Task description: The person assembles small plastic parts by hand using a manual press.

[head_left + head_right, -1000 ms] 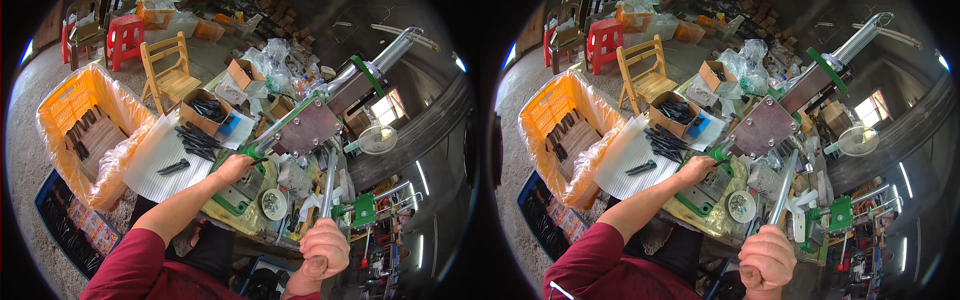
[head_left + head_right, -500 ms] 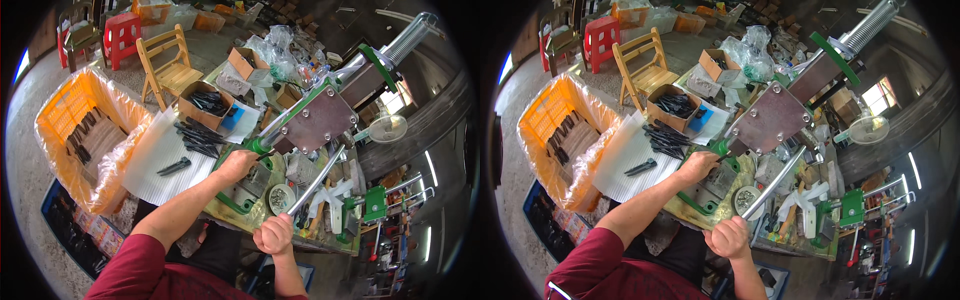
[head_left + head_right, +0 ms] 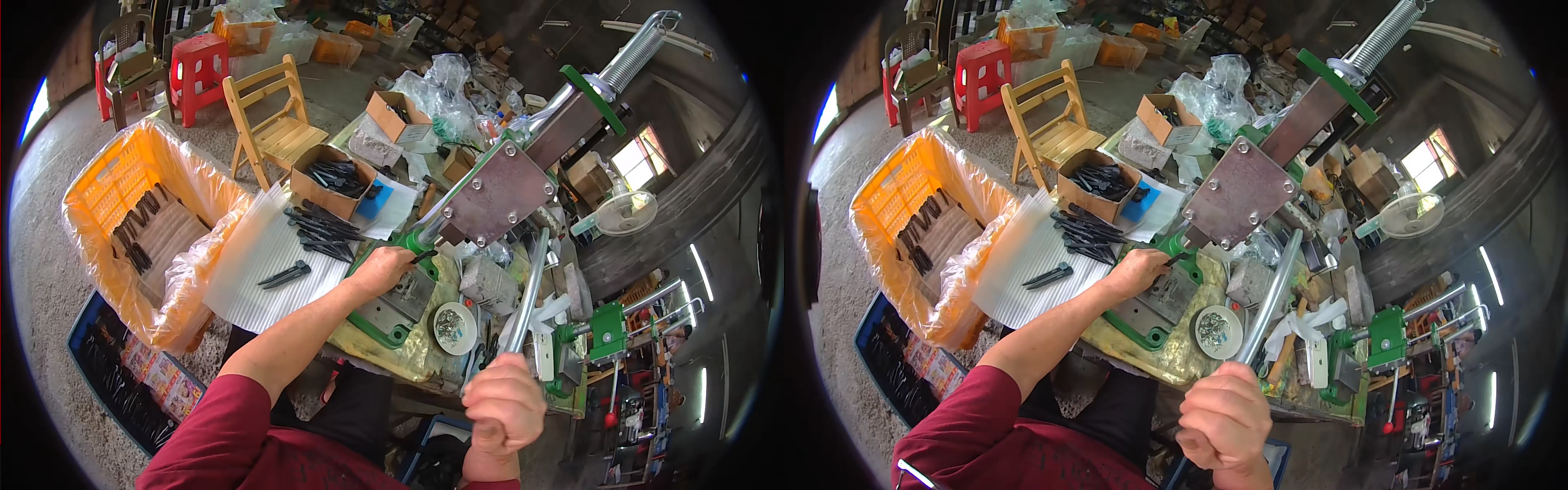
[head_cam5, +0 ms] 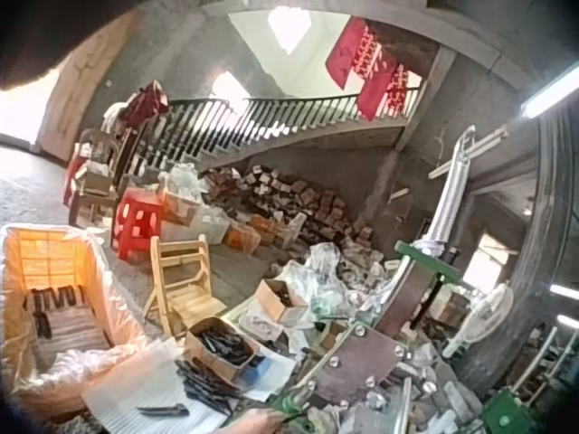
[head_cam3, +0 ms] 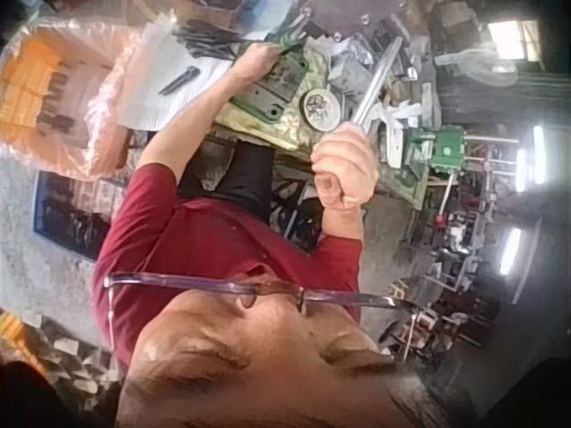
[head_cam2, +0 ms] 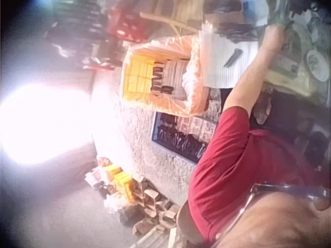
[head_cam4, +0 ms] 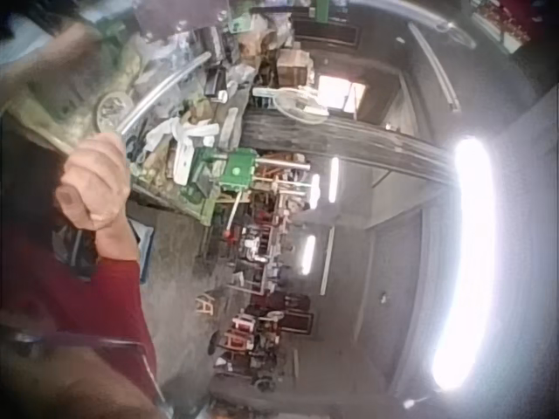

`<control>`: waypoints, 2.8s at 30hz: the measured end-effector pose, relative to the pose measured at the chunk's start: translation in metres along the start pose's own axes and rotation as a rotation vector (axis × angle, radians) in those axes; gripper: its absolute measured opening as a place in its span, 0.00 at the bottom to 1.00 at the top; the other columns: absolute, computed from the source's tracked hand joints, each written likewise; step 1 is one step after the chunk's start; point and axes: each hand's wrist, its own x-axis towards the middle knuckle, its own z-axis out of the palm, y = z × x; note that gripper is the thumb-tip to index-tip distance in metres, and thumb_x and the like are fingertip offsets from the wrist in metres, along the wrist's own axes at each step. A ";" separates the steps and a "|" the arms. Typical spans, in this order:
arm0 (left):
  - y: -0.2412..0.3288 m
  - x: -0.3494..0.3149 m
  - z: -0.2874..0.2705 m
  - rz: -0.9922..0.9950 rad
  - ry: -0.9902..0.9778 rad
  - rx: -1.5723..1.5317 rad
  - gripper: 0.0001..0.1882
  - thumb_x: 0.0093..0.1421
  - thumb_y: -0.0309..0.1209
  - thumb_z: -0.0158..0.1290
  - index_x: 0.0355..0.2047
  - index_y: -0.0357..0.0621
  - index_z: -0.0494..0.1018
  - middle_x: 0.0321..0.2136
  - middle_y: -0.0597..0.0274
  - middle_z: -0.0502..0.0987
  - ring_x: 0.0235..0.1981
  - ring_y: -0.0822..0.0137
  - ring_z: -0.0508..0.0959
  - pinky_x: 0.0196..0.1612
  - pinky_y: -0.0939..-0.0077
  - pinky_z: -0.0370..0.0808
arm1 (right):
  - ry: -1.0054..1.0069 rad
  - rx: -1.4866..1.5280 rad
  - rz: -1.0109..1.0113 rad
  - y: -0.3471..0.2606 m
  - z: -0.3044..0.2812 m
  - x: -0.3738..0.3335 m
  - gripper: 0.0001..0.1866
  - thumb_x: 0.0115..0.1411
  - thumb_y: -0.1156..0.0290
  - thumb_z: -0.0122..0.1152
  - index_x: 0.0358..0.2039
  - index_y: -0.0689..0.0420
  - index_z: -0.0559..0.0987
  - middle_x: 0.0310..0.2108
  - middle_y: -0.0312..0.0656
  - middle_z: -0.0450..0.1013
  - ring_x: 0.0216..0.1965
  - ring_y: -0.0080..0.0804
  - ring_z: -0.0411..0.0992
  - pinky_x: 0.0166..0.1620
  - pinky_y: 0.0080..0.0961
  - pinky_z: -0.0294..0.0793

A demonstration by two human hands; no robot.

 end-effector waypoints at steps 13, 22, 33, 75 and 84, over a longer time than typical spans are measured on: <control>0.029 0.001 -0.026 -0.575 -0.029 -0.443 0.07 0.54 0.27 0.47 0.26 0.34 0.70 0.17 0.68 0.70 0.24 0.78 0.73 0.28 0.84 0.72 | 0.513 -0.014 -0.116 0.010 0.006 -0.034 0.18 0.55 0.55 0.36 0.30 0.58 0.66 0.29 0.44 0.64 0.33 0.37 0.62 0.36 0.34 0.58; 0.031 -0.037 -0.054 -0.722 0.161 -1.119 0.06 0.56 0.30 0.45 0.29 0.40 0.68 0.25 0.64 0.71 0.25 0.73 0.73 0.31 0.78 0.74 | 0.724 0.231 0.311 0.028 0.070 -0.095 0.11 0.52 0.67 0.38 0.25 0.62 0.65 0.24 0.44 0.62 0.28 0.34 0.61 0.35 0.30 0.60; 0.018 -0.065 -0.108 -0.627 0.110 -0.488 0.07 0.55 0.30 0.47 0.31 0.39 0.69 0.22 0.68 0.70 0.23 0.79 0.71 0.26 0.84 0.71 | 0.444 0.232 0.613 0.027 0.099 -0.124 0.10 0.55 0.69 0.41 0.24 0.63 0.66 0.26 0.44 0.64 0.29 0.28 0.61 0.35 0.21 0.60; -0.063 -0.056 -0.102 -0.390 -0.180 0.656 0.09 0.44 0.22 0.44 0.28 0.42 0.67 0.31 0.58 0.66 0.39 0.58 0.65 0.37 0.68 0.68 | 0.339 0.240 0.737 0.033 0.121 -0.138 0.11 0.56 0.71 0.40 0.24 0.64 0.67 0.25 0.44 0.65 0.28 0.27 0.63 0.36 0.19 0.61; 0.003 -0.078 -0.116 -0.316 -0.206 0.217 0.05 0.53 0.27 0.43 0.28 0.38 0.65 0.24 0.51 0.70 0.30 0.53 0.71 0.33 0.65 0.66 | 0.215 0.139 0.701 0.039 0.118 -0.137 0.08 0.55 0.73 0.43 0.25 0.64 0.69 0.27 0.44 0.66 0.27 0.30 0.64 0.31 0.21 0.64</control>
